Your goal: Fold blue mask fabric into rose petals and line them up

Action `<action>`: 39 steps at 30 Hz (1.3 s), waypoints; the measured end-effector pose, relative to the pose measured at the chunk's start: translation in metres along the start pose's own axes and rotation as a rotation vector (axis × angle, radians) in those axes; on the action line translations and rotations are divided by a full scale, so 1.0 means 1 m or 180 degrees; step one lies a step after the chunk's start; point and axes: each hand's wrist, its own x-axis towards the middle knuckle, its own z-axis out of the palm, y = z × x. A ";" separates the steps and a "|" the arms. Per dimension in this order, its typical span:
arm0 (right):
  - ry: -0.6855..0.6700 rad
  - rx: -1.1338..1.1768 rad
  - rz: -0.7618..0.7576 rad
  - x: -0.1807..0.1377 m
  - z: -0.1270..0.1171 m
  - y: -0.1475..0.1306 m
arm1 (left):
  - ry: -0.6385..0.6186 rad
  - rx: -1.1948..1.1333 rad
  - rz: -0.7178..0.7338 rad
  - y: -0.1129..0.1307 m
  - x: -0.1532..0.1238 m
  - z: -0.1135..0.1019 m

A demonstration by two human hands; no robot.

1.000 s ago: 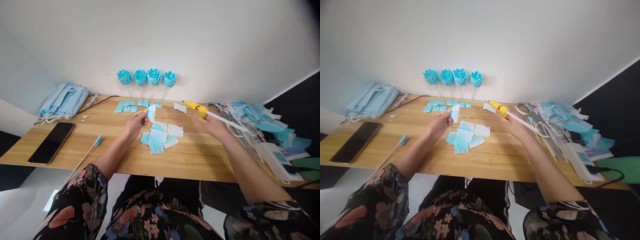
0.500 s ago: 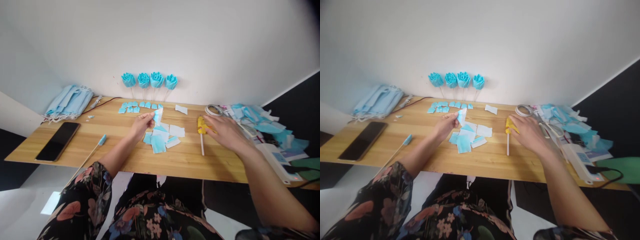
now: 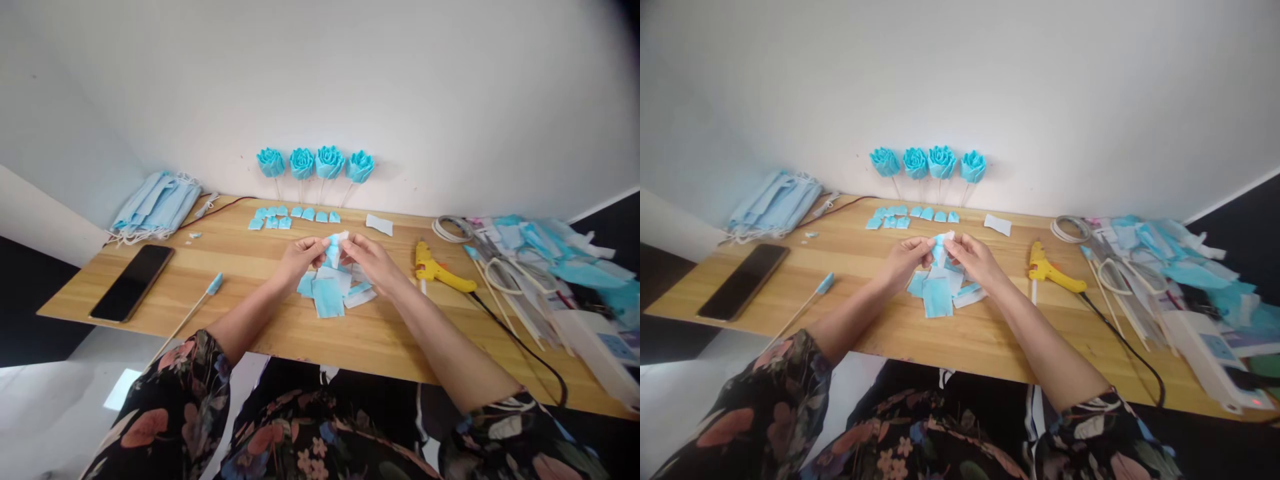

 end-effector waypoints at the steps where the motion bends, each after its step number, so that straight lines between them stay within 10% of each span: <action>1: -0.0039 0.0031 0.0021 0.001 0.001 -0.001 | 0.0022 0.0048 0.0012 -0.001 0.000 0.000; 39: -0.0006 -0.0023 -0.0419 -0.009 0.008 0.017 | 0.0234 0.0373 0.0227 0.008 -0.005 0.005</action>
